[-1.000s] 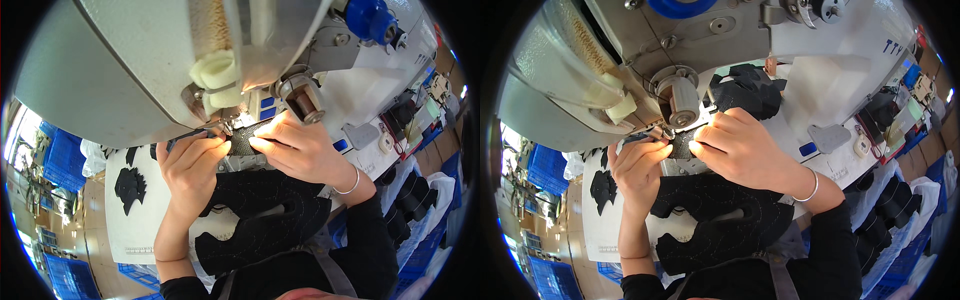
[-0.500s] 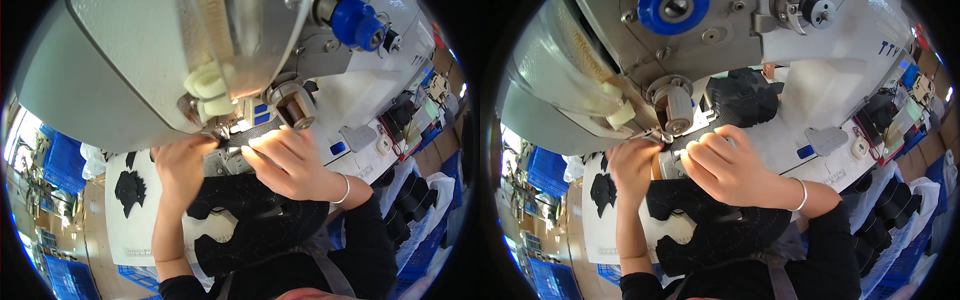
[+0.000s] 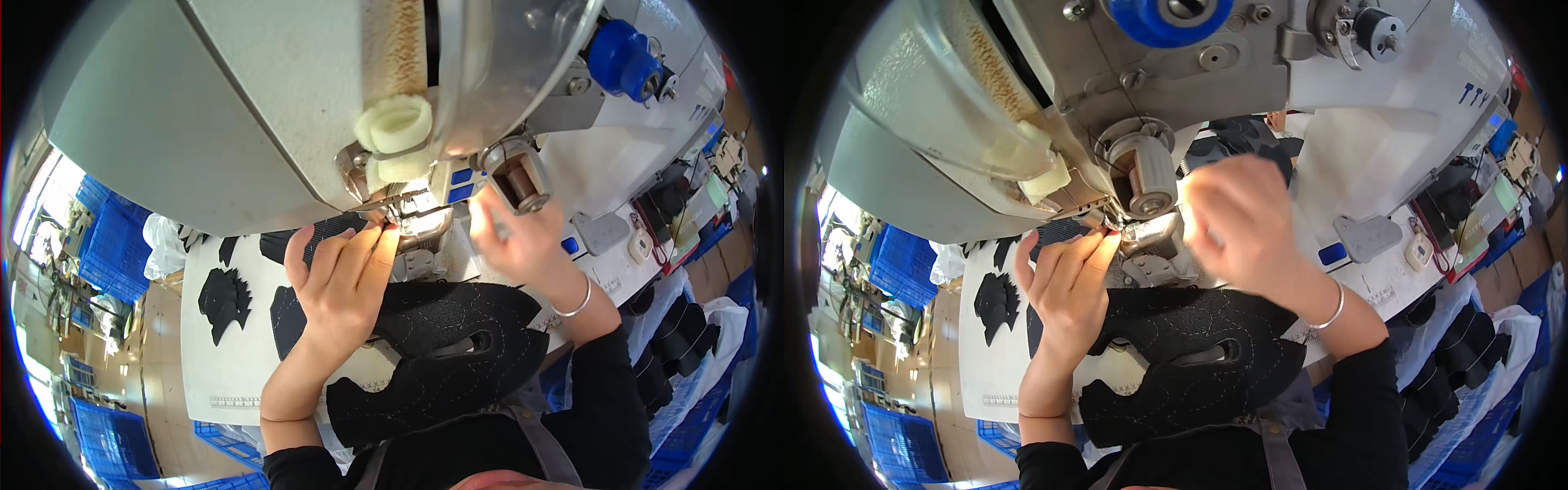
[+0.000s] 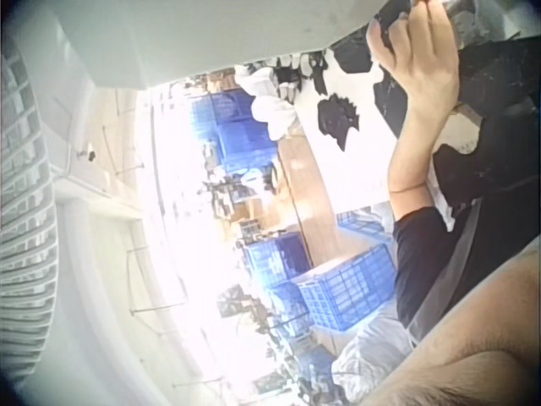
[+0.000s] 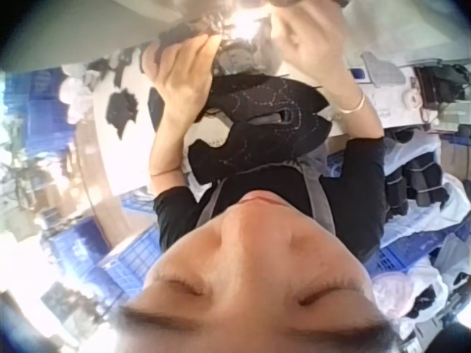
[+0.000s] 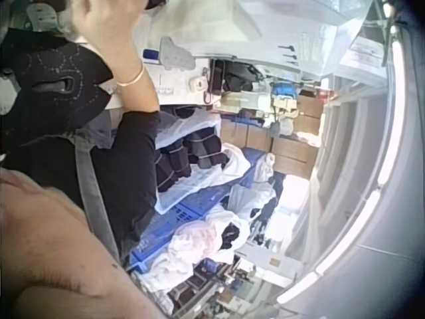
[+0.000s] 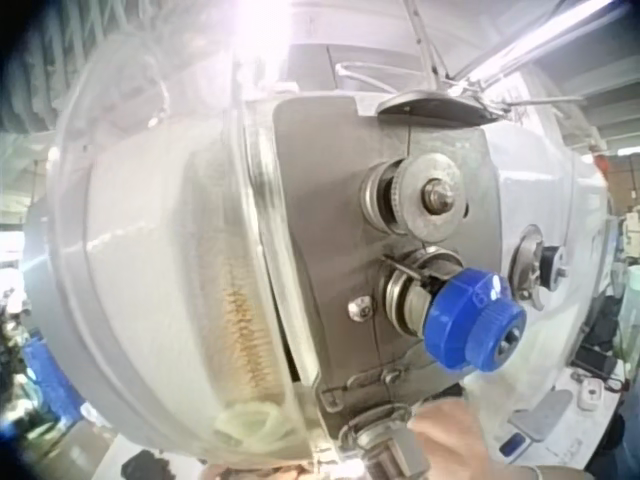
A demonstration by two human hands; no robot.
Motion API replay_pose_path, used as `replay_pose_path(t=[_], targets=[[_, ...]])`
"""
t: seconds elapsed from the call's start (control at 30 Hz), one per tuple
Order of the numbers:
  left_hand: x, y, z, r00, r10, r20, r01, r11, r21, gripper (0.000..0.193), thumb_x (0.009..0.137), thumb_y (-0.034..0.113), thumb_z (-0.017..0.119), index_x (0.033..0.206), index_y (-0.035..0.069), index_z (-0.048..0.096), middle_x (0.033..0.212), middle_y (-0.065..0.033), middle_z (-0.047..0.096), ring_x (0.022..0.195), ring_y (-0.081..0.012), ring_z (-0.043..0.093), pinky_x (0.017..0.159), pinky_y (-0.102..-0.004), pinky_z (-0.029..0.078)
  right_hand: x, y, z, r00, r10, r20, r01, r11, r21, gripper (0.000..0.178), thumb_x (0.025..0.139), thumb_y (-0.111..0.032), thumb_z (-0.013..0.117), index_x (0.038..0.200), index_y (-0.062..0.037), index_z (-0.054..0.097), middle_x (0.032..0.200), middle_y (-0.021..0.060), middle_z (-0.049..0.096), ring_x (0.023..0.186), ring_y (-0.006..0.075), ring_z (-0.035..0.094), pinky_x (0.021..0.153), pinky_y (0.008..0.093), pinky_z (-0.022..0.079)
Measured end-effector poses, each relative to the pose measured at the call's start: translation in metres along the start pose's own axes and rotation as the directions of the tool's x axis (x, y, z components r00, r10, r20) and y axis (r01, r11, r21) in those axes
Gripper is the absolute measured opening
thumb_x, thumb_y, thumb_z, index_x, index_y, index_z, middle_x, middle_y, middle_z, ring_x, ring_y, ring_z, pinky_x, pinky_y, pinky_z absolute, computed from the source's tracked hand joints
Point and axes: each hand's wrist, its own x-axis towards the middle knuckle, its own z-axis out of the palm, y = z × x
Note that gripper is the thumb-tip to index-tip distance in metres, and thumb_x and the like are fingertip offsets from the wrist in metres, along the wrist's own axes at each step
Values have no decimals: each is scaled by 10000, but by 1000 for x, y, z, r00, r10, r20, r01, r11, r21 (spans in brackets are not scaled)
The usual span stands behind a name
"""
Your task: The person aligns small fabric pieces onto shoe upper components and stitches them together using a sewing machine.
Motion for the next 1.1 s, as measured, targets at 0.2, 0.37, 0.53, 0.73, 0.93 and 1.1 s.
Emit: replay_pose_path(t=[0.2,0.37,0.53,0.73,0.93,1.1], targets=[[2,-20,12,994,-110,18,111,952,-284,223,648,-32,664,826,91,719,806,-4,656,751,-171,591,855,-361,388,20,46,11,963,108,247,-147,978,145,175,632,6,669,738,-20,532,781,120,591,668,306,561,677,390,444],[-13,-39,25,937,-345,-63,320,915,-245,112,766,0,701,873,33,700,915,-96,688,884,-304,592,861,-409,414,9,64,75,875,475,89,-446,722,529,119,681,24,655,742,7,554,631,147,543,569,323,550,537,350,435],[-11,-51,16,947,-319,48,322,926,-196,131,771,28,707,900,47,713,939,-93,691,913,-291,599,921,-396,392,-22,96,69,961,277,-21,-278,960,-43,193,719,15,629,903,-43,635,891,115,667,831,298,667,705,389,535],[-4,-52,4,950,-280,139,297,947,-120,125,802,57,686,923,52,717,900,-95,696,905,-284,607,925,-404,384,-65,106,61,598,641,482,-297,736,-609,312,774,-63,593,1084,-30,605,1117,170,641,994,324,646,770,412,542],[-60,-127,-26,593,-538,599,451,838,307,272,760,284,743,720,34,641,717,-98,644,763,-300,611,831,-402,425,-65,34,5,708,300,640,-114,942,-316,402,801,-146,611,1160,32,579,1111,205,623,1043,336,593,908,431,453],[-216,-230,-84,224,-673,705,544,687,482,300,573,225,854,661,43,633,694,-105,630,728,-289,618,695,-404,466,-83,-16,-31,610,89,788,-328,933,148,638,784,-346,726,1248,41,521,1222,216,583,1097,347,570,943,424,440]])
